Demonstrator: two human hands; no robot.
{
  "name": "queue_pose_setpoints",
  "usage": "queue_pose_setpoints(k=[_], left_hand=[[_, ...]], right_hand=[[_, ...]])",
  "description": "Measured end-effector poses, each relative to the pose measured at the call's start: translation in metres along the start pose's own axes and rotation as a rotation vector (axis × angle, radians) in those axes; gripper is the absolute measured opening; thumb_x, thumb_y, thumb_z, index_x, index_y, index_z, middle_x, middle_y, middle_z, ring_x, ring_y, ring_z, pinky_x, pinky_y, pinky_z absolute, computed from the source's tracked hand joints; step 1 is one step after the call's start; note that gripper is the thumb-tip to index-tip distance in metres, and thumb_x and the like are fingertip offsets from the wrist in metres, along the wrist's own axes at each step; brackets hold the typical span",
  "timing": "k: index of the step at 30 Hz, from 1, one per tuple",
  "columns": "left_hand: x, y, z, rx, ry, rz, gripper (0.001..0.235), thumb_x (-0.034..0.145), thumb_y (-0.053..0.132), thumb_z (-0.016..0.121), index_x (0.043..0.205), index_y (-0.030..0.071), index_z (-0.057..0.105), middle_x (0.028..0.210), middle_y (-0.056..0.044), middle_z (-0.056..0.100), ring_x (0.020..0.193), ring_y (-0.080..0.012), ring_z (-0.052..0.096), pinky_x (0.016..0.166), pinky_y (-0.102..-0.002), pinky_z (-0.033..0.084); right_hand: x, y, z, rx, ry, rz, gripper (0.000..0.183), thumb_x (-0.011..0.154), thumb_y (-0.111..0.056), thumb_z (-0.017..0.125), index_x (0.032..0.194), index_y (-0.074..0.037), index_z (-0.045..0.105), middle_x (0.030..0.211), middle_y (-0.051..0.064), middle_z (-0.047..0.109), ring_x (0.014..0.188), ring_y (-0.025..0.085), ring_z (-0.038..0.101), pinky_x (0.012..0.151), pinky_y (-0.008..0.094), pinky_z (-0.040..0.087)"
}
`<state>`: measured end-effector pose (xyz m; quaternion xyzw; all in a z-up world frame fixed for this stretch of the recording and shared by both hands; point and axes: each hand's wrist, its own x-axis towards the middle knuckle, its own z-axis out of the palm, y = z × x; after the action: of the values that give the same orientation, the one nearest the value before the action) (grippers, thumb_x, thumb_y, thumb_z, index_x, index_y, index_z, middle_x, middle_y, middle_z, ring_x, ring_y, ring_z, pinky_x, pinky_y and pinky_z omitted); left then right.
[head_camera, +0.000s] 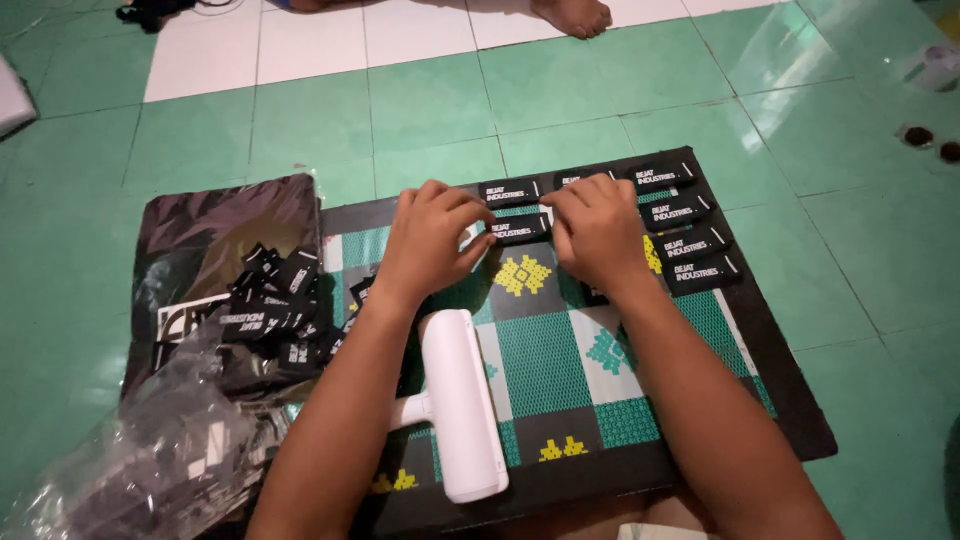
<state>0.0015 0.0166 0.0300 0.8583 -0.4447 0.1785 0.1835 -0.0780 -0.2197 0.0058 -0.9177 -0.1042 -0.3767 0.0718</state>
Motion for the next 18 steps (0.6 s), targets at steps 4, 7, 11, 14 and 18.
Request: queue_pose_setpoints(k=[4,7,11,14,18], left_hand=[[0.002,-0.013,0.001,0.012,0.154,0.023,0.02,0.084,0.038,0.079,0.101,0.028,0.073,0.102,0.003,0.072,0.102,-0.0223,0.063,0.089,-0.042,0.047],[0.011,-0.02,-0.014,-0.001,0.25,0.016,0.018,0.082,0.038,0.079,0.098,0.033,0.072,0.098,0.007,0.071,0.1,-0.0193,0.064,0.089,-0.039,0.046],[0.016,-0.024,-0.043,0.023,0.413,0.052,0.01,0.083,0.035,0.08,0.089,0.031,0.073,0.087,0.007,0.069,0.087,-0.0188,0.065,0.078,-0.036,0.049],[0.012,-0.024,-0.058,0.016,0.485,0.047,0.008,0.084,0.036,0.079,0.088,0.031,0.073,0.085,0.008,0.069,0.085,-0.0179,0.065,0.076,-0.035,0.049],[0.004,-0.016,-0.073,-0.04,0.515,-0.004,0.008,0.085,0.035,0.078,0.09,0.031,0.074,0.086,0.01,0.069,0.086,-0.0153,0.064,0.079,-0.034,0.048]], right_hand=[[-0.008,0.012,0.015,-0.029,0.104,-0.044,0.012,0.094,-0.021,0.063,0.099,-0.016,0.073,0.087,0.001,0.063,0.09,0.023,0.064,0.08,0.037,0.044],[-0.008,0.025,0.011,-0.01,0.131,-0.064,0.015,0.095,-0.03,0.064,0.098,-0.018,0.073,0.086,0.0,0.062,0.086,0.022,0.063,0.077,0.038,0.044],[-0.004,0.027,-0.022,-0.045,0.09,-0.023,0.01,0.093,-0.024,0.07,0.1,-0.018,0.074,0.078,0.001,0.063,0.078,0.023,0.064,0.076,0.038,0.047],[-0.001,0.023,-0.03,0.014,0.014,0.01,0.011,0.097,-0.021,0.067,0.103,-0.016,0.075,0.077,0.002,0.065,0.075,0.023,0.065,0.076,0.036,0.05],[0.009,-0.022,-0.047,0.13,-0.039,-0.019,0.019,0.091,-0.019,0.073,0.108,-0.011,0.076,0.077,0.007,0.07,0.076,0.027,0.071,0.076,0.04,0.054]])
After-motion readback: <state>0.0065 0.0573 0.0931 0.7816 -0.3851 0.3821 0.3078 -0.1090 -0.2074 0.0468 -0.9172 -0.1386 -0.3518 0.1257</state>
